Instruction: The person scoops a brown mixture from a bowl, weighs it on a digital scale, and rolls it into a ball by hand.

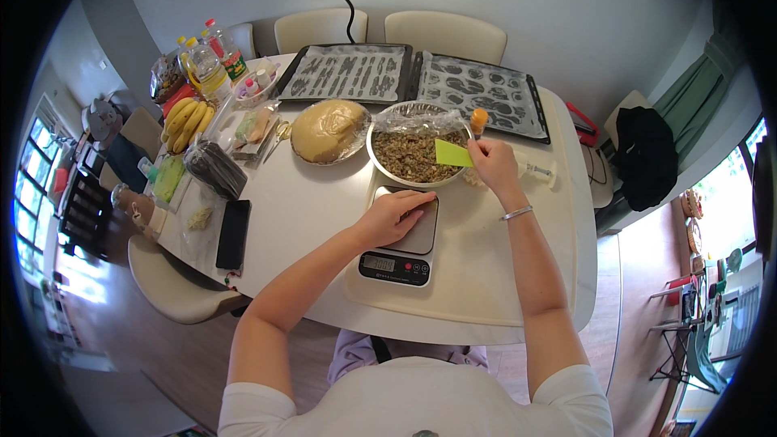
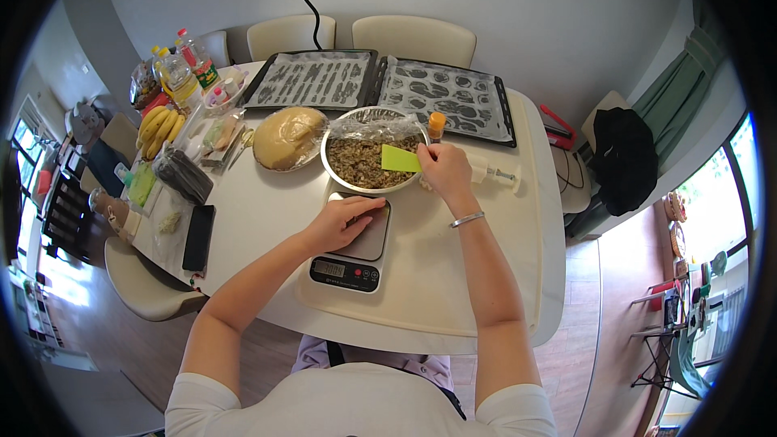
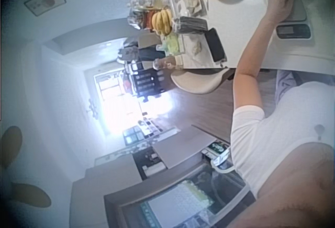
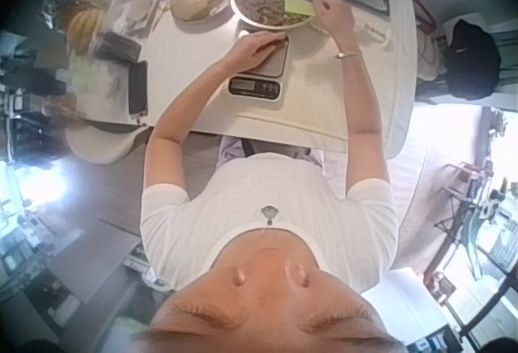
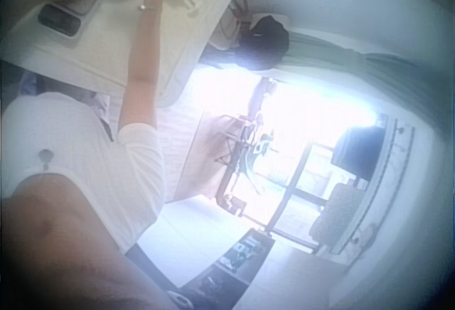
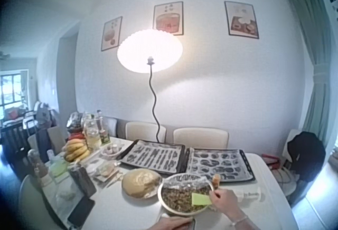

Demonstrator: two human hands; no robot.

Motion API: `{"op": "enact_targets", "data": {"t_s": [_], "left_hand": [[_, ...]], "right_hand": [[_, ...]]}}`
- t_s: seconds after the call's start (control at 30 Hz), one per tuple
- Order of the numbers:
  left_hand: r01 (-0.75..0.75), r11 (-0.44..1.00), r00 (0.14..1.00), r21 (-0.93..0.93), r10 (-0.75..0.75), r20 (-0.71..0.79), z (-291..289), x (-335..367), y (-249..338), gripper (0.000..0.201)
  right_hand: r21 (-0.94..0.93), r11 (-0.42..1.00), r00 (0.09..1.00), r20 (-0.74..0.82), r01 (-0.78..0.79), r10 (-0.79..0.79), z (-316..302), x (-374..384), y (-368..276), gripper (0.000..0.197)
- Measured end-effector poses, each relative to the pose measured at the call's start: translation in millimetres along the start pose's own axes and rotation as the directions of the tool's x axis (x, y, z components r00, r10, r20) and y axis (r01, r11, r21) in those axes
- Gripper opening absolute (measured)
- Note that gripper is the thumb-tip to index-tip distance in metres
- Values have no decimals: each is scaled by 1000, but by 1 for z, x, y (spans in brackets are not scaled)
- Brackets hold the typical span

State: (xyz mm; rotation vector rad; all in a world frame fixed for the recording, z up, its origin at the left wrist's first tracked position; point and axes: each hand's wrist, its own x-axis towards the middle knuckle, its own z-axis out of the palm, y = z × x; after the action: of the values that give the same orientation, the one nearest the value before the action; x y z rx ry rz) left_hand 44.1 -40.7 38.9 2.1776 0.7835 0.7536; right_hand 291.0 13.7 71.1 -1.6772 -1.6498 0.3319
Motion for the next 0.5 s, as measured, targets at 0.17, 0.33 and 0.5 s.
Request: {"op": "enact_targets", "data": {"t_s": [0.17,0.33,0.5], "left_hand": [[-166,983,984,85,171,-55,6,-1,-13,47],[-136,982,990,131,140,-24,8,6,-8,43],[-63,996,997,67,60,47,-4,8,9,41]], "right_hand": [[23,1000,1000,15,17,-17,6,0,-4,37],[41,999,1000,27,-14,13,8,1,-11,36],[60,998,1000,0,1,-1,2,2,-8,36]]}}
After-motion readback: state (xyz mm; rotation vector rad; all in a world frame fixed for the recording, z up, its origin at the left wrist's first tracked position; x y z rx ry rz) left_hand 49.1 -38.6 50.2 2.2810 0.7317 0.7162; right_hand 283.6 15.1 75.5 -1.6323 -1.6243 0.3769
